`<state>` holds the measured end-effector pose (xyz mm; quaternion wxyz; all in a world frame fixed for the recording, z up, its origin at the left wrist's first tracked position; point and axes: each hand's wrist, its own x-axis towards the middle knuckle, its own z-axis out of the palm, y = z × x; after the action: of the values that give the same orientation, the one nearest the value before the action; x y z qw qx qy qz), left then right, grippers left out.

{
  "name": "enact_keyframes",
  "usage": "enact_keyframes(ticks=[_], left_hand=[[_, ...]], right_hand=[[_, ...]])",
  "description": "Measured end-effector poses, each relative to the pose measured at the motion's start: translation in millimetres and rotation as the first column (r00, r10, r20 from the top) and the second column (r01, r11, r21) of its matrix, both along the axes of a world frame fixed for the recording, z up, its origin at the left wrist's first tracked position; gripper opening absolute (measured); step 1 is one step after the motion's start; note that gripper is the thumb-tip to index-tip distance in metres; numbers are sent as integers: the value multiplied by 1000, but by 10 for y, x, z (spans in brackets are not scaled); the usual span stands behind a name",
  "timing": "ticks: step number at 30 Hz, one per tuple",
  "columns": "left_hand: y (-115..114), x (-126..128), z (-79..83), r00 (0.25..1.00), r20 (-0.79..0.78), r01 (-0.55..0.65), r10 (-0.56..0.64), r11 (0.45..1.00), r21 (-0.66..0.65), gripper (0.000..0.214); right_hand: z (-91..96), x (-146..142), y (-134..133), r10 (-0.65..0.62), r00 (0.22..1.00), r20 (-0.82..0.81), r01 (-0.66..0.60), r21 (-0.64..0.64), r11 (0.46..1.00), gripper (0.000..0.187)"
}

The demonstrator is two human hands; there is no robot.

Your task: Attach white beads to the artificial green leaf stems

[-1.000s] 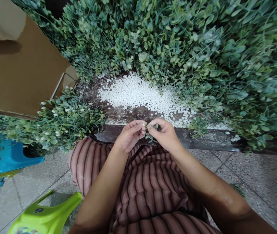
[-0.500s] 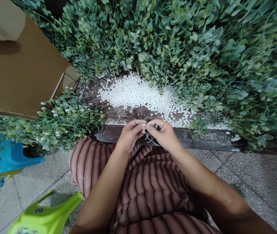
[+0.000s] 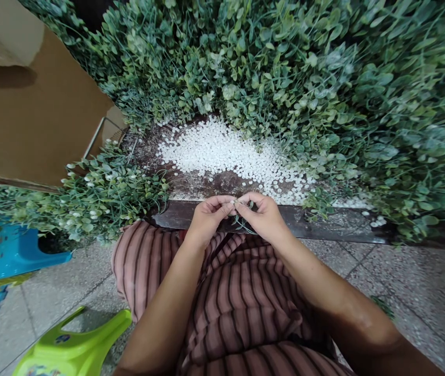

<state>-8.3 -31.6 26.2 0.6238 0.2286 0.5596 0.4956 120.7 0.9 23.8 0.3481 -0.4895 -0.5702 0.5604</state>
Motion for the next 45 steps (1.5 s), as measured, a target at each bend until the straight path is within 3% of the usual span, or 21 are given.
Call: enact_keyframes(ticks=[9, 24, 45], left_hand=[[3, -8, -23, 1000, 12, -4, 4, 1000, -1, 20], [-3, -17, -38, 998, 57, -10, 9, 1000, 6, 22], [6, -15, -34, 996, 84, 31, -35, 998, 54, 22]], right_hand=[[40, 16, 0, 22, 1000, 10, -22, -52, 998, 12], [49, 15, -14, 40, 995, 96, -38, -26, 999, 15], [34, 35, -11, 17, 998, 57, -13, -77, 997, 13]])
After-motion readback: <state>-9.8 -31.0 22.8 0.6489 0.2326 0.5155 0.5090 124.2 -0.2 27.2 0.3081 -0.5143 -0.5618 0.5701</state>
